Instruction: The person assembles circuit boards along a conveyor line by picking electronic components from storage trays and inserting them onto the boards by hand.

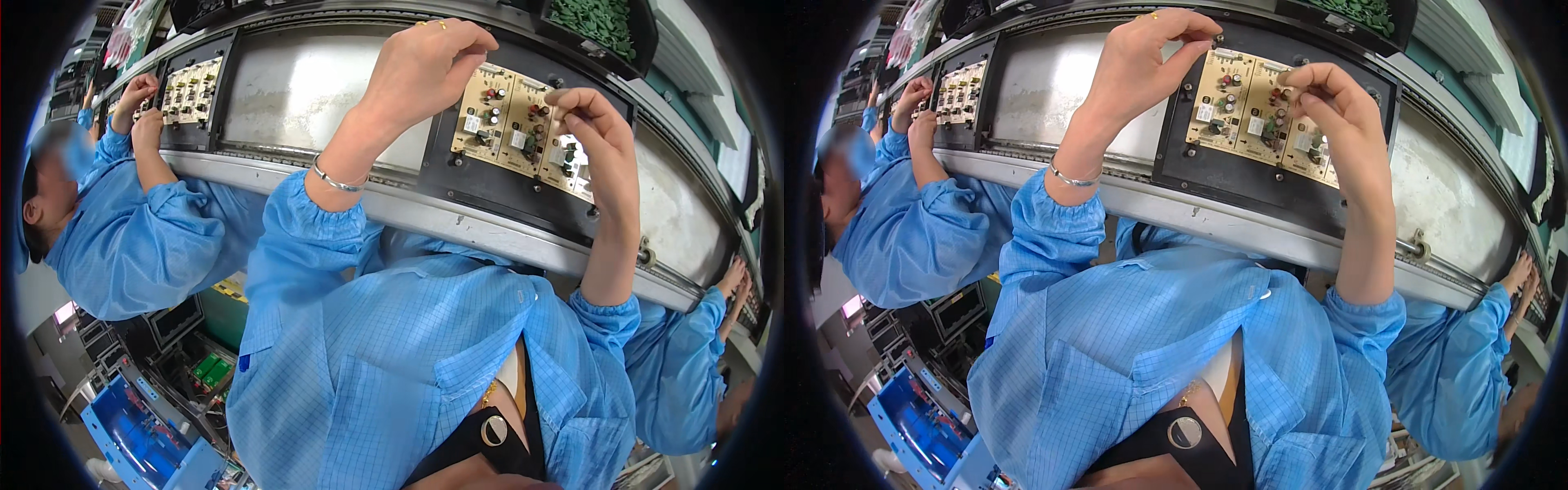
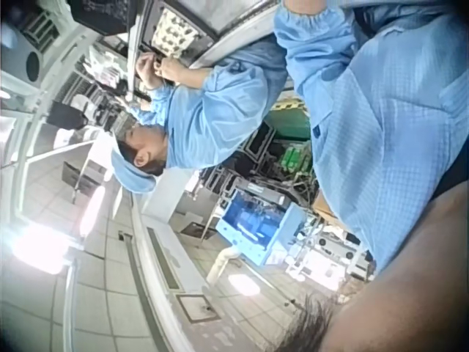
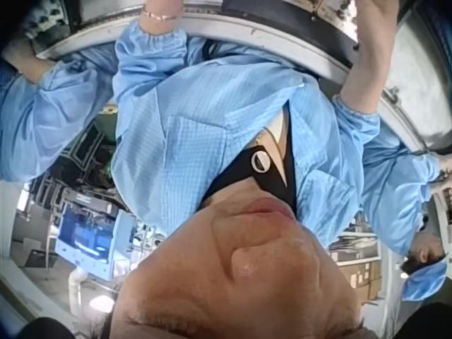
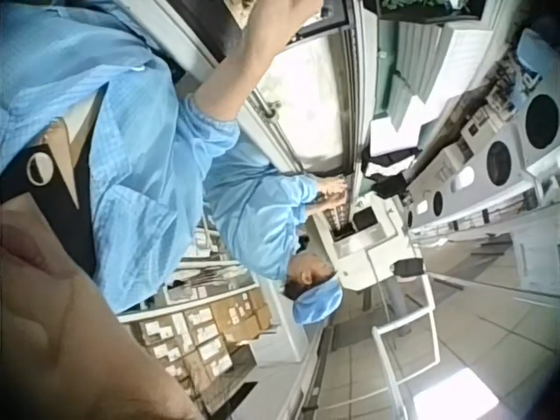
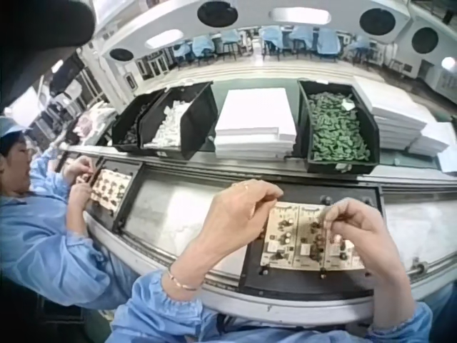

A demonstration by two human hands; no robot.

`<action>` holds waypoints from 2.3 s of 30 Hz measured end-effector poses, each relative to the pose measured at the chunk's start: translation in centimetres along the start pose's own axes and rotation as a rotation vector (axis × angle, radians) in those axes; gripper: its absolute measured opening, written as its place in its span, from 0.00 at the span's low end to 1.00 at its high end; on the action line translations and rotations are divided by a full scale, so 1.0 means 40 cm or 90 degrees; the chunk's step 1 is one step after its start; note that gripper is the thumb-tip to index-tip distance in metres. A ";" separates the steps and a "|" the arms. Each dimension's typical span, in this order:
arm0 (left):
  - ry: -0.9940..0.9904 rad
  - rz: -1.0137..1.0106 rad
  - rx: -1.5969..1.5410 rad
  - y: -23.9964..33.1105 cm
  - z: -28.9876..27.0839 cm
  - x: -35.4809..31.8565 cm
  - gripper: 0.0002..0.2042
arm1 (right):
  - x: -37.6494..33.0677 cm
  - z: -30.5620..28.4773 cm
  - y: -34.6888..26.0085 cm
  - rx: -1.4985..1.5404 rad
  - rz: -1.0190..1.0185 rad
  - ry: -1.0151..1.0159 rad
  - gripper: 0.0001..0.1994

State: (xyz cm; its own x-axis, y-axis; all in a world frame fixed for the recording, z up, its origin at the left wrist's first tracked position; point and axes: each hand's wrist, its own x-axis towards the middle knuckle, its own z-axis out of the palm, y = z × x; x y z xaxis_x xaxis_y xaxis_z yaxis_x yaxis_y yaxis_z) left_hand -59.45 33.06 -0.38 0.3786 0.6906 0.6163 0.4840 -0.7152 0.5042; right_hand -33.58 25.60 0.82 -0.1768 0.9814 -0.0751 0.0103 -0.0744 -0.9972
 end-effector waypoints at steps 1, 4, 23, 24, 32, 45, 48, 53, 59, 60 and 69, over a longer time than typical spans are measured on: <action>-0.001 0.008 0.004 0.000 0.002 0.001 0.06 | -0.004 0.002 0.005 0.000 0.000 0.005 0.11; -0.019 -0.005 -0.003 -0.001 0.007 0.003 0.06 | -0.003 0.040 -0.003 0.091 -0.043 0.032 0.13; 0.026 0.020 0.014 0.000 -0.034 0.007 0.05 | -0.031 0.151 -0.018 -0.467 -0.071 0.067 0.08; 0.029 0.023 0.011 -0.001 -0.036 0.007 0.05 | -0.032 0.154 -0.014 -0.468 -0.070 0.065 0.08; 0.061 0.034 0.016 -0.005 -0.054 0.002 0.04 | -0.022 0.184 -0.003 -0.635 -0.263 0.081 0.07; 0.039 0.019 0.006 -0.019 -0.070 -0.005 0.04 | -0.016 0.200 -0.017 -0.601 -0.157 0.079 0.07; 0.026 0.011 -0.004 -0.019 -0.075 -0.005 0.05 | -0.016 0.204 -0.021 -0.650 -0.177 0.083 0.06; 0.018 0.011 -0.042 -0.023 -0.087 -0.003 0.06 | -0.008 0.219 -0.036 -0.571 -0.306 0.099 0.10; -0.030 -0.012 -0.024 -0.022 -0.113 0.006 0.10 | -0.002 0.290 -0.022 -0.556 -0.396 -0.137 0.17; -0.028 -0.010 -0.014 -0.025 -0.111 0.006 0.10 | -0.001 0.294 -0.014 -0.577 -0.440 -0.178 0.18; -0.022 -0.031 -0.036 -0.096 -0.153 -0.027 0.09 | 0.035 0.317 -0.047 -0.690 -0.382 -0.181 0.07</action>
State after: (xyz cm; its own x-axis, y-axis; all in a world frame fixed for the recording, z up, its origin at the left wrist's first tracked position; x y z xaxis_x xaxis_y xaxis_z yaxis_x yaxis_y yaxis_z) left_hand -66.53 34.38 0.71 0.3830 0.7273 0.5695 0.4581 -0.6849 0.5666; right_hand -46.33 24.85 2.65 -0.6351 0.7286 0.2564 0.6291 0.6805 -0.3756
